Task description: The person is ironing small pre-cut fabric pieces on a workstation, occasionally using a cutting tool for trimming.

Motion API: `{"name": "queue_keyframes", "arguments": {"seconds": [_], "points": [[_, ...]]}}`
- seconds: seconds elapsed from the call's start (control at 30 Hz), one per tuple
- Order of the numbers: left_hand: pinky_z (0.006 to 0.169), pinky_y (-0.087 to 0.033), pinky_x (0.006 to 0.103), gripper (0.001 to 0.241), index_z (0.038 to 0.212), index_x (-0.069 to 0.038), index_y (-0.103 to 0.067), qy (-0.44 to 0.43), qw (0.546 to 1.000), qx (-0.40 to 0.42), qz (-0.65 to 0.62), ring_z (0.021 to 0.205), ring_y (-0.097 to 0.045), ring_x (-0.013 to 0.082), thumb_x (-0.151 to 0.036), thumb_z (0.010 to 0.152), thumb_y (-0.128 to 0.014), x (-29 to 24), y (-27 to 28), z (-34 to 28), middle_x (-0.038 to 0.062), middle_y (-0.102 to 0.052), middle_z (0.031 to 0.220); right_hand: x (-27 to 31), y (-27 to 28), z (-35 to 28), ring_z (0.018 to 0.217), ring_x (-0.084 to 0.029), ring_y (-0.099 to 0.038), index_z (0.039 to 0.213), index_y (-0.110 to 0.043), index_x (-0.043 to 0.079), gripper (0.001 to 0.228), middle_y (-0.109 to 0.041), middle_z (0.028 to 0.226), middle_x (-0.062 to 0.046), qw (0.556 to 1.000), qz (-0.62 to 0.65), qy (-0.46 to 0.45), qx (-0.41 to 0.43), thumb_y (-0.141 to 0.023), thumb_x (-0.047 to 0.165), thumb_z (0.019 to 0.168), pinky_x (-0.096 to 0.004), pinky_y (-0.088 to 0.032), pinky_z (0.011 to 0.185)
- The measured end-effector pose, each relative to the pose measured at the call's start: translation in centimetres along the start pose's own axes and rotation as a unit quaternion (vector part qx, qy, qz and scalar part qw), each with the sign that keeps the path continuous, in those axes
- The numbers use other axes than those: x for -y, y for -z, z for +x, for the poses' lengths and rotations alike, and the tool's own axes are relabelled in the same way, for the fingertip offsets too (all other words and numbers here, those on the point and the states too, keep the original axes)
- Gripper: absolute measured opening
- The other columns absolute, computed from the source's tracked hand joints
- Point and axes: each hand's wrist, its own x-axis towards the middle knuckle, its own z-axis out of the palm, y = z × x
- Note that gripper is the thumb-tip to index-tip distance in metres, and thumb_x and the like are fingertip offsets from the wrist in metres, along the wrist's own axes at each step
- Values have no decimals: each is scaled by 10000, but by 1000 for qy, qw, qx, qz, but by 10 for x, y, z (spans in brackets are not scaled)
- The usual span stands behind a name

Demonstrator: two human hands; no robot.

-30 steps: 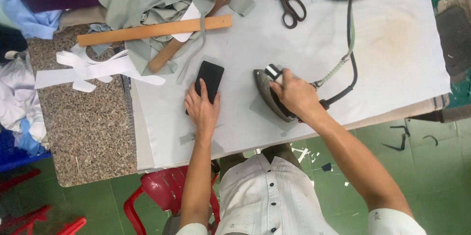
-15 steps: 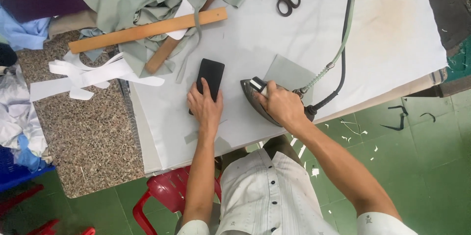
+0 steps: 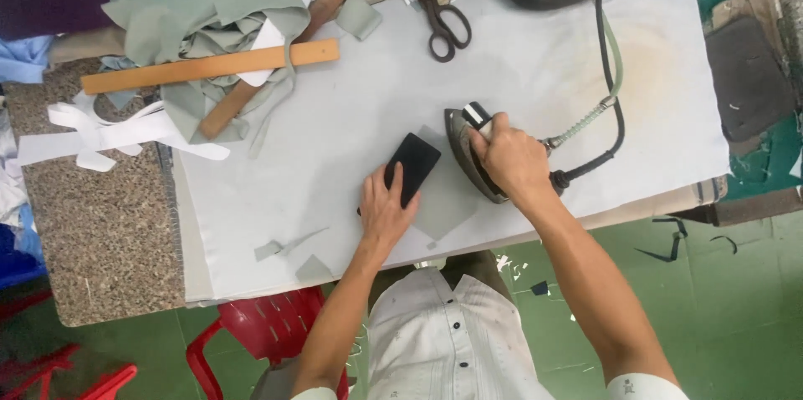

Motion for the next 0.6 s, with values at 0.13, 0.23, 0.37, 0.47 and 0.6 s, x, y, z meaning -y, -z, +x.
{"name": "queue_keyframes", "arguments": {"seconds": [0.13, 0.23, 0.37, 0.47, 0.6], "points": [[892, -478, 455, 669, 1402, -50, -584, -13, 999, -26, 31, 1093, -535, 345, -354, 845, -794, -15, -20, 37, 204, -526, 1256, -60, 15, 21, 834, -452, -749, 1098, -561, 32, 525, -729, 854, -271, 1000, -9, -4, 4, -458, 545, 1053, -548, -588, 728], [893, -477, 466, 665, 1397, -25, -588, -33, 996, -80, 35, 1047, -528, 362, -303, 835, -810, -23, -25, 54, 223, -528, 1220, -102, 12, 41, 830, -454, -747, 1163, -562, 46, 556, -729, 848, -245, 999, -28, -19, -10, -451, 582, 1070, -558, -580, 720], [892, -463, 470, 680, 1424, -38, -567, -36, 993, -105, 44, 1045, -518, 348, -308, 851, -814, -23, -28, 63, 222, -525, 1232, -125, 14, 52, 787, -440, -744, 1168, -608, 13, 549, -719, 818, -228, 994, -38, 8, -105, -560, 553, 1081, -531, -576, 681], [881, -462, 470, 664, 1409, -35, -584, -25, 994, -93, 47, 1043, -525, 348, -312, 853, -818, -13, -23, 65, 218, -533, 1227, -112, 5, 42, 916, -377, -679, 1188, -670, 3, 437, -680, 936, -182, 933, -66, 152, -321, -701, 413, 1038, -465, -549, 805], [892, -454, 492, 666, 1391, 4, -603, -14, 990, -118, 74, 1070, -532, 382, -316, 853, -830, 33, 1, 74, 243, -539, 1243, -57, -82, -15, 1123, -377, -646, 1212, -674, 27, 339, -679, 1136, -181, 850, 63, 394, -344, -665, 271, 976, -501, -502, 1002]]}}
